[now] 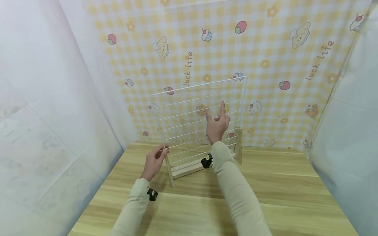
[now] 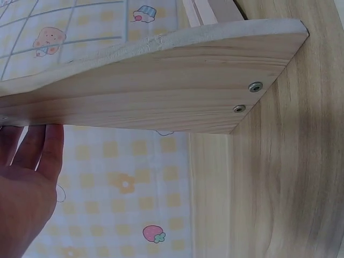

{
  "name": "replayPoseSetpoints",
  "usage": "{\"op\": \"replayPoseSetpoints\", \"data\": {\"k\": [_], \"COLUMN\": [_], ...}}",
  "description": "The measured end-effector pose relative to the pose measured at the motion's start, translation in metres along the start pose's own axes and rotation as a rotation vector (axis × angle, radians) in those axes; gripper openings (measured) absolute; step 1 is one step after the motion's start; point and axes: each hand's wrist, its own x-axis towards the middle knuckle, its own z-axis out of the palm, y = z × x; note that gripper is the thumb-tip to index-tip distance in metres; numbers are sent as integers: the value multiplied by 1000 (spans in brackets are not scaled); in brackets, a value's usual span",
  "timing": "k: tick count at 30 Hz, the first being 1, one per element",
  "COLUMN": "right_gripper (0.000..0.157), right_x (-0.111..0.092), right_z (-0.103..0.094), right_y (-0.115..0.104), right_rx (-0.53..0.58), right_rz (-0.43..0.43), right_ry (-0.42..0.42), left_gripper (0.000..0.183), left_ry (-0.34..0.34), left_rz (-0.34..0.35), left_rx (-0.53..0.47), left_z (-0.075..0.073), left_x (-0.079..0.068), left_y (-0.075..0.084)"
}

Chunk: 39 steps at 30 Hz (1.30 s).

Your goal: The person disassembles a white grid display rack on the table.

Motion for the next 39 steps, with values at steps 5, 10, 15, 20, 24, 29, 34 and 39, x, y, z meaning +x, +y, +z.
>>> {"op": "replayPoseSetpoints", "data": {"k": [5,10,15,20,24,29,34,39], "right_gripper": [82,83,79,77,76,76,76,76], "right_x": [4,7,10,16,21,24,29,35], "right_z": [-4,-5,-5,-4,-4,-9,-20,-37], "right_y": [-9,-18,-31,-50,-63,-75,-80,-80], "right_rx": [45,93,126,93,62,52,7,-95], "right_rz": [-37,-60,-96,-167,-187,-201,-272,-351], "right_ry": [17,76,90,108,135,143,143,124], "left_gripper": [38,34,31,34,33,34,33,32], "left_ry": [12,23,42,14,-4,10,19,22], "left_rz": [21,22,0,-2,12,8,-5,11], "left_rx": [-11,-17,-4,2,-10,-9,-21,-26], "left_z": [1,3,6,3,-2,3,7,6], "left_x": [1,-2,-6,-11,-14,-9,-5,-2], "left_y": [-2,-4,-1,24,39,21,0,-4]}}
